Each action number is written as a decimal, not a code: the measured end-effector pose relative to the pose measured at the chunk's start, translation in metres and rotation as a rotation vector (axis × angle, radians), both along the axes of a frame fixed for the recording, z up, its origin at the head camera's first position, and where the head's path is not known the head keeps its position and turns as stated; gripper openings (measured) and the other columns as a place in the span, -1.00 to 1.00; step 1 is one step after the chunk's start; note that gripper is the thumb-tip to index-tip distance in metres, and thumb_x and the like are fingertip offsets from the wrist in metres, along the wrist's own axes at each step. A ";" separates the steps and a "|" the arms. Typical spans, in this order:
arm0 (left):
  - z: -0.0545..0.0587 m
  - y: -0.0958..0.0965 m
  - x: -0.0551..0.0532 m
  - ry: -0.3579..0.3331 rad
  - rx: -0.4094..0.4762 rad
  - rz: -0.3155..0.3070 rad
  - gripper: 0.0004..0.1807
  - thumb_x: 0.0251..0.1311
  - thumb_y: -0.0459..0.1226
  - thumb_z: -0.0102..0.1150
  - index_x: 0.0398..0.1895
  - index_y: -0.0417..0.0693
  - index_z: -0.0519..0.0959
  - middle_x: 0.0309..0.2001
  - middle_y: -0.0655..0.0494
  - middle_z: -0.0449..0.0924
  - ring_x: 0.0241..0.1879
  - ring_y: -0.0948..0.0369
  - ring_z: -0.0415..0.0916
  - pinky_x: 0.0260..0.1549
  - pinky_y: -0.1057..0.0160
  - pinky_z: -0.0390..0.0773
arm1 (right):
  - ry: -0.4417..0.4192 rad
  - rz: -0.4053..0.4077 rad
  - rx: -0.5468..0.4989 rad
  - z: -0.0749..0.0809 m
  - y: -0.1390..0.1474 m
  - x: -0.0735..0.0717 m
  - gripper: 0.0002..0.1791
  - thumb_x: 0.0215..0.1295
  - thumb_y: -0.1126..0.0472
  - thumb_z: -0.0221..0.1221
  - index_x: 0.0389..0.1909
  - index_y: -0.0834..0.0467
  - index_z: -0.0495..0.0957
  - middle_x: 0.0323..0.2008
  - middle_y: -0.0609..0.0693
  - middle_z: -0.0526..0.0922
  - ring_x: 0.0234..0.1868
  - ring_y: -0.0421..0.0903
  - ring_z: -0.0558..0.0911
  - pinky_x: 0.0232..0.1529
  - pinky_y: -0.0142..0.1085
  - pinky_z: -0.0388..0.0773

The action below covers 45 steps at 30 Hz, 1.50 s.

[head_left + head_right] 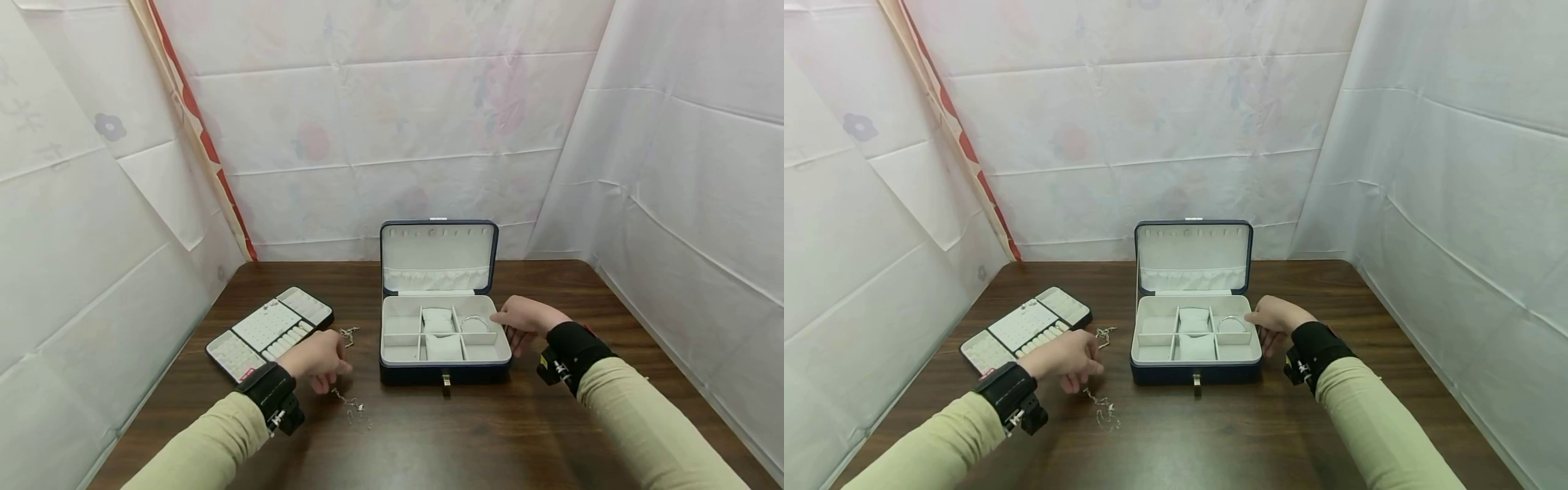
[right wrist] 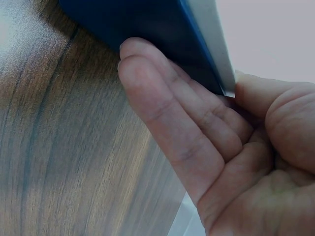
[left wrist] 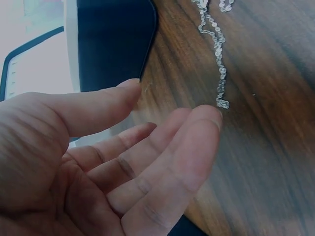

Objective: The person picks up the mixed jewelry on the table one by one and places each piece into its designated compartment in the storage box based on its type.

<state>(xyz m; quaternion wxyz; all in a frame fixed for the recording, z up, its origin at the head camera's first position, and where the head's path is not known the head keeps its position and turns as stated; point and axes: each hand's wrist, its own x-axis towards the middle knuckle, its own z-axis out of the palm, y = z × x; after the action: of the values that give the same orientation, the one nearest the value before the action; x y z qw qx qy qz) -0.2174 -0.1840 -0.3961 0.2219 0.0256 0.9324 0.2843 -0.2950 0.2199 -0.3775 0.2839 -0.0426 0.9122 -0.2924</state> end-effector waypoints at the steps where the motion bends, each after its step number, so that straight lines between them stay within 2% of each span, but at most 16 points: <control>1: -0.001 0.000 0.001 -0.002 0.001 -0.007 -0.84 0.27 -0.31 0.38 -0.26 -0.17 0.56 -0.53 -0.09 0.66 -0.62 0.09 0.67 -0.60 0.16 0.68 | 0.000 -0.001 -0.001 0.000 0.000 0.000 -0.55 0.61 0.06 -0.01 -0.28 0.33 0.64 -0.50 0.14 0.70 -0.55 -0.04 0.74 -0.35 -0.12 0.73; 10: -0.008 0.005 0.010 -0.058 0.003 -0.092 -0.75 0.15 -0.35 0.48 -0.21 -0.17 0.57 -0.53 -0.09 0.66 -0.62 0.04 0.69 -0.61 0.13 0.68 | -0.003 -0.004 -0.005 -0.001 0.000 0.000 -0.56 0.61 0.06 -0.01 -0.28 0.33 0.64 -0.50 0.15 0.70 -0.54 -0.03 0.74 -0.35 -0.12 0.73; 17: -0.008 0.009 0.011 -0.078 -0.004 -0.106 -0.69 0.09 -0.34 0.53 -0.22 -0.15 0.54 -0.51 -0.11 0.64 -0.61 0.04 0.68 -0.60 0.12 0.69 | -0.007 0.008 -0.001 -0.001 0.002 -0.002 -0.55 0.62 0.07 -0.03 -0.30 0.33 0.63 -0.50 0.15 0.70 -0.53 -0.02 0.75 -0.33 -0.12 0.74; 23: -0.008 0.012 0.011 -0.100 -0.051 -0.126 -0.62 0.02 -0.37 0.57 -0.19 -0.11 0.52 -0.48 -0.11 0.61 -0.61 0.03 0.68 -0.60 0.12 0.68 | -0.003 0.001 -0.005 0.000 0.002 -0.001 -0.55 0.62 0.07 -0.03 -0.30 0.33 0.63 -0.50 0.15 0.71 -0.53 -0.02 0.75 -0.33 -0.11 0.74; 29: -0.012 0.016 0.014 -0.052 -0.079 -0.165 -0.61 0.00 -0.45 0.55 -0.24 -0.12 0.48 -0.45 -0.10 0.53 -0.66 0.04 0.65 -0.67 0.13 0.66 | -0.003 -0.010 -0.009 -0.001 0.002 -0.001 -0.56 0.62 0.07 -0.02 -0.26 0.34 0.63 -0.48 0.16 0.70 -0.53 -0.02 0.74 -0.33 -0.11 0.74; 33: -0.017 0.016 0.014 -0.013 -0.067 -0.182 -0.66 0.04 -0.49 0.50 -0.30 -0.12 0.47 -0.51 -0.08 0.53 -0.69 0.06 0.63 -0.70 0.13 0.64 | -0.003 -0.012 -0.008 -0.002 0.001 -0.001 -0.57 0.62 0.07 -0.02 -0.23 0.33 0.63 -0.47 0.16 0.71 -0.53 -0.02 0.74 -0.33 -0.10 0.74; 38: -0.022 0.015 0.012 0.042 -0.071 -0.200 -0.77 0.12 -0.48 0.43 -0.47 -0.11 0.53 -0.63 -0.04 0.57 -0.74 0.13 0.59 -0.73 0.16 0.62 | 0.001 -0.009 -0.010 -0.002 0.001 -0.001 -0.56 0.63 0.07 -0.03 -0.25 0.33 0.64 -0.47 0.16 0.71 -0.52 -0.03 0.74 -0.31 -0.10 0.74; 41: -0.024 0.015 0.012 0.081 -0.095 -0.219 -0.76 0.16 -0.45 0.42 -0.57 -0.09 0.57 -0.67 0.01 0.58 -0.77 0.18 0.56 -0.74 0.20 0.60 | 0.002 -0.004 -0.009 -0.003 0.002 -0.002 -0.56 0.63 0.07 -0.03 -0.25 0.33 0.63 -0.47 0.16 0.70 -0.52 -0.03 0.74 -0.31 -0.09 0.74; 45: -0.024 0.016 0.012 0.118 -0.139 -0.245 -0.74 0.17 -0.43 0.41 -0.61 -0.05 0.59 -0.67 0.06 0.58 -0.79 0.21 0.54 -0.76 0.24 0.57 | -0.001 -0.008 -0.006 -0.003 0.001 -0.002 -0.57 0.63 0.07 -0.03 -0.25 0.32 0.64 -0.47 0.16 0.70 -0.52 -0.02 0.74 -0.29 -0.08 0.74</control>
<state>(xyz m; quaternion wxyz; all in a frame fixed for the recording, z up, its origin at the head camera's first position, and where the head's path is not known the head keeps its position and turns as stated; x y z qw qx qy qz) -0.2051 -0.1683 -0.4196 0.2009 0.1405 0.9511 0.1877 -0.2966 0.2212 -0.3802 0.2832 -0.0397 0.9112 -0.2965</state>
